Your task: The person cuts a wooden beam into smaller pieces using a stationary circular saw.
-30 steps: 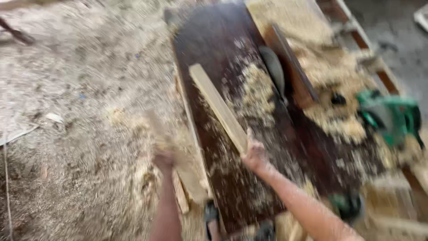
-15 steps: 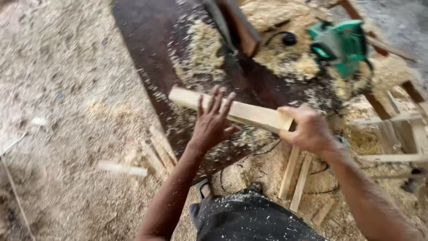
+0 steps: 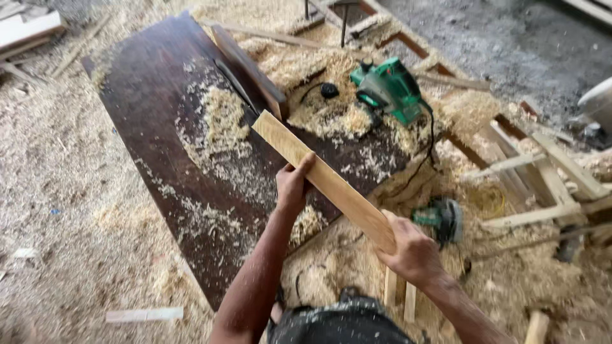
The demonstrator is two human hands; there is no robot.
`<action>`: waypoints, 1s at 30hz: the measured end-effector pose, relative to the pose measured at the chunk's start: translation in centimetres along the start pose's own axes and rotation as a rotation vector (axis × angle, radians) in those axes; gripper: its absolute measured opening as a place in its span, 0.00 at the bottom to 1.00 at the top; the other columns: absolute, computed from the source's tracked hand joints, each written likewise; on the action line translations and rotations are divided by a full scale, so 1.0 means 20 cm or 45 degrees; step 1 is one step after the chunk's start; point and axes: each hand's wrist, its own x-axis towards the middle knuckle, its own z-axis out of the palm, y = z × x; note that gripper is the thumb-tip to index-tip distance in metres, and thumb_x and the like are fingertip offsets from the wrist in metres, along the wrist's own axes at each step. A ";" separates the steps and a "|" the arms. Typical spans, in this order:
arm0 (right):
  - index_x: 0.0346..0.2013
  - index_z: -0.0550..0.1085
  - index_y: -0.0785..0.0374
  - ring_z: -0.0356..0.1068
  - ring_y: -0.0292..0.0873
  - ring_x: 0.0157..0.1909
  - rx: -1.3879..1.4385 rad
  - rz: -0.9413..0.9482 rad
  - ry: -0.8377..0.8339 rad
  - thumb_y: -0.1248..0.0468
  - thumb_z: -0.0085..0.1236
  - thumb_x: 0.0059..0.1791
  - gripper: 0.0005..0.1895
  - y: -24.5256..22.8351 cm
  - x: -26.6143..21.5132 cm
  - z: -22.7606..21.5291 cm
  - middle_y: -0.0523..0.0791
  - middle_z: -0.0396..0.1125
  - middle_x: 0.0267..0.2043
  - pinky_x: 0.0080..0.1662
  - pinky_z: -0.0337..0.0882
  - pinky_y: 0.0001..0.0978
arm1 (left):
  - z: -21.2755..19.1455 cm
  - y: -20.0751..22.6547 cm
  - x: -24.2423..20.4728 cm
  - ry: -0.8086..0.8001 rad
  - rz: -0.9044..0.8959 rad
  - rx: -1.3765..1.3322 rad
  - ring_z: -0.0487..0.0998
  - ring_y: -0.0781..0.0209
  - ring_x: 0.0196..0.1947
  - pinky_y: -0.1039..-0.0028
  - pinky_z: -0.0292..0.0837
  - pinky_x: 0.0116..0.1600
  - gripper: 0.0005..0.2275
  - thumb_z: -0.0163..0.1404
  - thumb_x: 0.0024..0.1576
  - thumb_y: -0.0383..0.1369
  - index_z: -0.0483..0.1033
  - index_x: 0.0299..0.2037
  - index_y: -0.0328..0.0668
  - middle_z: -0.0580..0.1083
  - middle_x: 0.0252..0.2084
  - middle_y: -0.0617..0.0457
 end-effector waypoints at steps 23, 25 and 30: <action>0.67 0.70 0.46 0.72 0.42 0.38 -0.422 0.142 0.186 0.46 0.71 0.42 0.40 0.10 0.44 0.83 0.44 0.73 0.40 0.33 0.76 0.31 | -0.27 -0.27 0.33 0.245 0.265 0.834 0.83 0.49 0.49 0.65 0.78 0.53 0.29 0.49 0.61 0.28 0.54 0.74 0.41 0.78 0.52 0.36; 0.64 0.71 0.45 0.72 0.42 0.38 -0.405 0.199 0.292 0.46 0.73 0.39 0.39 0.10 0.49 0.84 0.46 0.73 0.43 0.32 0.75 0.34 | -0.26 -0.27 0.39 0.268 0.167 0.908 0.83 0.48 0.47 0.65 0.78 0.52 0.33 0.50 0.60 0.28 0.50 0.76 0.43 0.79 0.49 0.35; 0.67 0.69 0.49 0.72 0.44 0.40 -0.404 0.156 0.221 0.48 0.67 0.44 0.38 0.16 0.53 0.85 0.49 0.72 0.44 0.35 0.76 0.35 | -0.34 -0.39 0.53 0.136 0.584 0.748 0.64 0.47 0.72 0.65 0.62 0.71 0.30 0.52 0.61 0.24 0.53 0.74 0.31 0.60 0.75 0.32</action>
